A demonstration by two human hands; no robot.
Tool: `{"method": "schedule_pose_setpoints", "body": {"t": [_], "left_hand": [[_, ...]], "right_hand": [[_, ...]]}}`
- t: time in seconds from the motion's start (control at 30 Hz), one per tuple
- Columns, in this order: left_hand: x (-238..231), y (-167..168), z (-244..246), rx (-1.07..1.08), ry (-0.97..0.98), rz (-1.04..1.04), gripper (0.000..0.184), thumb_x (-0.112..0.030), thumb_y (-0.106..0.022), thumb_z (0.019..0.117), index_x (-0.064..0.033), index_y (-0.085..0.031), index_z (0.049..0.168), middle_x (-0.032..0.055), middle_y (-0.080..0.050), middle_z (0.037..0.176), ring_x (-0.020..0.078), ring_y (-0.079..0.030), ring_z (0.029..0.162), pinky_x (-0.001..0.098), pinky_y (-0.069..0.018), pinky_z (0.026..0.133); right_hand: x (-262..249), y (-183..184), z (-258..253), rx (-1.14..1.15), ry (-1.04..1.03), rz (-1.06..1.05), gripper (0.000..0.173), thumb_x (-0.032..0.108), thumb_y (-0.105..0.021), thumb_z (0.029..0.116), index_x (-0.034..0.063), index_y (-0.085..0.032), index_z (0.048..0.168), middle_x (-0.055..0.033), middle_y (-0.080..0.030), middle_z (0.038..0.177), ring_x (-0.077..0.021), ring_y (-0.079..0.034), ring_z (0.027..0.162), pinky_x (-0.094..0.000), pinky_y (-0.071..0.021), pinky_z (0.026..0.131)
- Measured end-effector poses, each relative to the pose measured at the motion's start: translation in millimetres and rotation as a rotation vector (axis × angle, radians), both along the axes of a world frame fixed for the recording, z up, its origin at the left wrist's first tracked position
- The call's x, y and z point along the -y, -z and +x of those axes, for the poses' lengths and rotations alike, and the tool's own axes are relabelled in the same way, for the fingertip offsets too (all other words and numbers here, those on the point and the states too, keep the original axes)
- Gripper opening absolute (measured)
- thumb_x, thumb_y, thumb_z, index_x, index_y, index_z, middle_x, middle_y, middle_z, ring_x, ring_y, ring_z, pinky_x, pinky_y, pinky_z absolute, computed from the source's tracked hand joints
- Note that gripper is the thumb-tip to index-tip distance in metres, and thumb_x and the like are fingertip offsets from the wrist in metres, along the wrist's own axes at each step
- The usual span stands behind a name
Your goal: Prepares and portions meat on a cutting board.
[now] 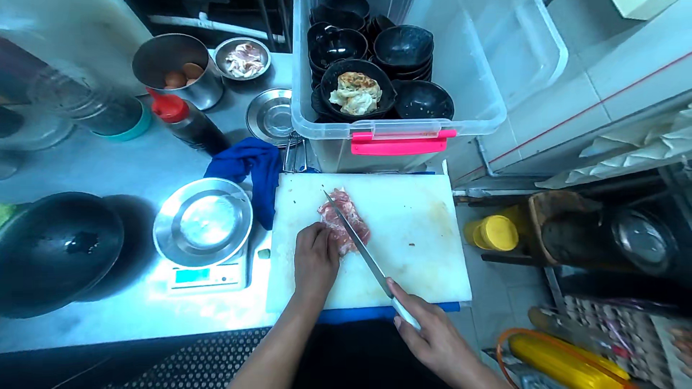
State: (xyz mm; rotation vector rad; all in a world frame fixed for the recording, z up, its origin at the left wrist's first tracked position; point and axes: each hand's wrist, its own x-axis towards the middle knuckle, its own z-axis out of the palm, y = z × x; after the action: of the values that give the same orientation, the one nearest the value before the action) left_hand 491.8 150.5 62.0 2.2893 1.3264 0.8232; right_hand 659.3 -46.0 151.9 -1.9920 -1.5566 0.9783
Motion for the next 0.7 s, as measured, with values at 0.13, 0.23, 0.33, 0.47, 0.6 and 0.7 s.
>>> {"method": "schedule_pose_setpoints", "body": {"t": [0.13, 0.23, 0.33, 0.47, 0.6, 0.7], "left_hand": [[0, 1, 0, -0.005, 0.012, 0.011, 0.026, -0.017, -0.057, 0.0979, -0.0028, -0.076, 0.109, 0.0133, -0.068, 0.122, 0.0277, -0.063, 0.116, 0.041, -0.0538, 0.098], [0, 4, 0, -0.023, 0.034, 0.043, 0.03, -0.017, -0.055, 0.0979, 0.0003, -0.074, 0.113, 0.0148, -0.067, 0.125, 0.0302, -0.062, 0.121, 0.0433, -0.0509, 0.104], [1, 6, 0, -0.065, 0.083, 0.056, 0.03, -0.015, -0.053, 0.0984, 0.001, -0.074, 0.114, 0.0153, -0.067, 0.127, 0.0326, -0.06, 0.125, 0.0466, -0.0493, 0.107], [1, 5, 2, -0.11, 0.068, 0.071, 0.029, -0.014, -0.053, 0.0974, 0.0009, -0.075, 0.111, 0.0142, -0.068, 0.125, 0.032, -0.062, 0.122, 0.0451, -0.0516, 0.104], [1, 4, 4, -0.121, 0.065, 0.096, 0.026, -0.013, -0.055, 0.0976, 0.0007, -0.075, 0.108, 0.0136, -0.069, 0.123, 0.031, -0.063, 0.119, 0.0432, -0.0526, 0.103], [-1, 2, 5, -0.127, 0.06, 0.088, 0.024, -0.014, -0.056, 0.0988, -0.0015, -0.075, 0.106, 0.0124, -0.069, 0.122, 0.0297, -0.063, 0.119, 0.0413, -0.0529, 0.102]], "right_hand": [[-4, -1, -2, -0.002, -0.002, -0.035, 0.058, 0.025, -0.054, 0.1005, 0.0225, -0.044, 0.158, -0.0107, -0.071, 0.114, -0.0192, -0.071, 0.095, -0.0391, -0.0603, 0.084], [-11, -3, -5, -0.004, -0.015, -0.081, 0.059, 0.024, -0.053, 0.1006, 0.0238, -0.043, 0.158, -0.0107, -0.071, 0.112, -0.0195, -0.07, 0.093, -0.0391, -0.0599, 0.082], [-13, 1, -6, -0.01, -0.007, -0.099, 0.058, 0.024, -0.053, 0.1005, 0.0241, -0.043, 0.158, -0.0121, -0.071, 0.109, -0.0218, -0.07, 0.09, -0.0419, -0.0602, 0.08], [-4, 4, -4, -0.012, -0.02, -0.114, 0.06, 0.023, -0.053, 0.0999, 0.0224, -0.042, 0.159, -0.0139, -0.072, 0.109, -0.0247, -0.071, 0.09, -0.045, -0.0603, 0.081], [-22, 1, -7, -0.001, -0.024, -0.146, 0.061, 0.021, -0.053, 0.1003, 0.0221, -0.04, 0.16, -0.0129, -0.072, 0.113, -0.0247, -0.072, 0.092, -0.0449, -0.0604, 0.083], [-69, 0, -19, 0.056, -0.024, -0.235, 0.06, 0.021, -0.049, 0.1021, 0.0269, -0.037, 0.161, -0.0129, -0.072, 0.114, -0.026, -0.071, 0.097, -0.0451, -0.0588, 0.088]]}}
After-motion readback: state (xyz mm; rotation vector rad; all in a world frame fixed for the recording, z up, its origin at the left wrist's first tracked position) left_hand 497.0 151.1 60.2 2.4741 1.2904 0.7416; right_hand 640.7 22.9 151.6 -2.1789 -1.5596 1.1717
